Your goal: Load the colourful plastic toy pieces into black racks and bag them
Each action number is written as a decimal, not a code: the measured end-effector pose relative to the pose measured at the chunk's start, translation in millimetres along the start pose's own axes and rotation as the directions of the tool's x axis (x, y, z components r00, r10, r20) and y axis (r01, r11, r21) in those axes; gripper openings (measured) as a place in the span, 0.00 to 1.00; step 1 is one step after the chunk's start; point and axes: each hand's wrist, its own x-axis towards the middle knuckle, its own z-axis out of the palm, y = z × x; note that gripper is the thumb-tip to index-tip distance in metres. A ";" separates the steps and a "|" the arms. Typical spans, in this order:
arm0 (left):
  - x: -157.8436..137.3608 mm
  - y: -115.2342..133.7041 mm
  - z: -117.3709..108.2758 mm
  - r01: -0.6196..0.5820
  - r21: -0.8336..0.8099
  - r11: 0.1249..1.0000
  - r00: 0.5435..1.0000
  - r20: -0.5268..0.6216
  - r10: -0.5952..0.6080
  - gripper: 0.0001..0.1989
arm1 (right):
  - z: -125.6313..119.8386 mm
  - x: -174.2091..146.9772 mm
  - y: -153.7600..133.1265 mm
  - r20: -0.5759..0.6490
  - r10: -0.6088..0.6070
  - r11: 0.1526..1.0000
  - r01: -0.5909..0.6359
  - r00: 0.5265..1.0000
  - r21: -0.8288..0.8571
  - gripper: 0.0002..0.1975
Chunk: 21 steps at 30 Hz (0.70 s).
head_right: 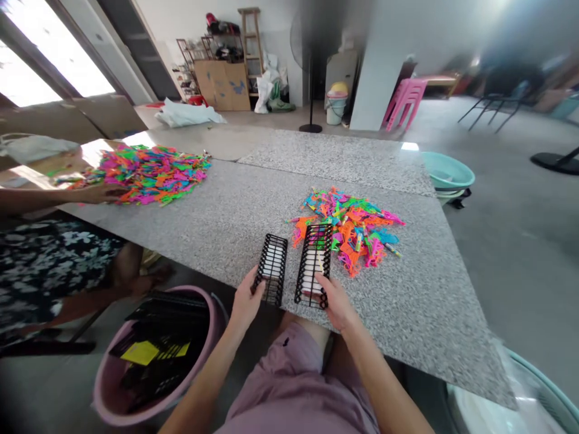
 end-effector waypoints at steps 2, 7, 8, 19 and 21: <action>6.5 5.6 3.9 0.012 0.035 0.999 0.997 -0.082 -0.010 0.30 | -2.7 -3.3 3.2 0.012 -0.038 0.999 0.038 0.999 -0.024 0.16; -5.2 44.3 24.7 0.139 -0.415 0.899 0.981 0.184 -0.067 0.28 | 0.6 -17.5 7.4 0.249 -0.109 0.976 0.151 0.962 -0.156 0.18; -9.6 49.3 29.4 0.193 -0.477 0.857 0.962 0.262 -0.070 0.25 | 1.4 -20.2 7.1 0.279 -0.129 0.959 0.191 0.952 -0.208 0.18; -39.1 47.7 51.3 0.337 -0.609 0.718 0.940 0.267 -0.214 0.21 | -2.2 -29.4 1.2 0.245 -0.682 0.252 0.536 0.689 -0.806 0.07; -42.2 49.4 54.0 0.334 -0.613 0.716 0.942 0.239 -0.236 0.21 | 0.3 -31.0 4.2 0.280 -0.727 0.157 0.548 0.627 -0.822 0.05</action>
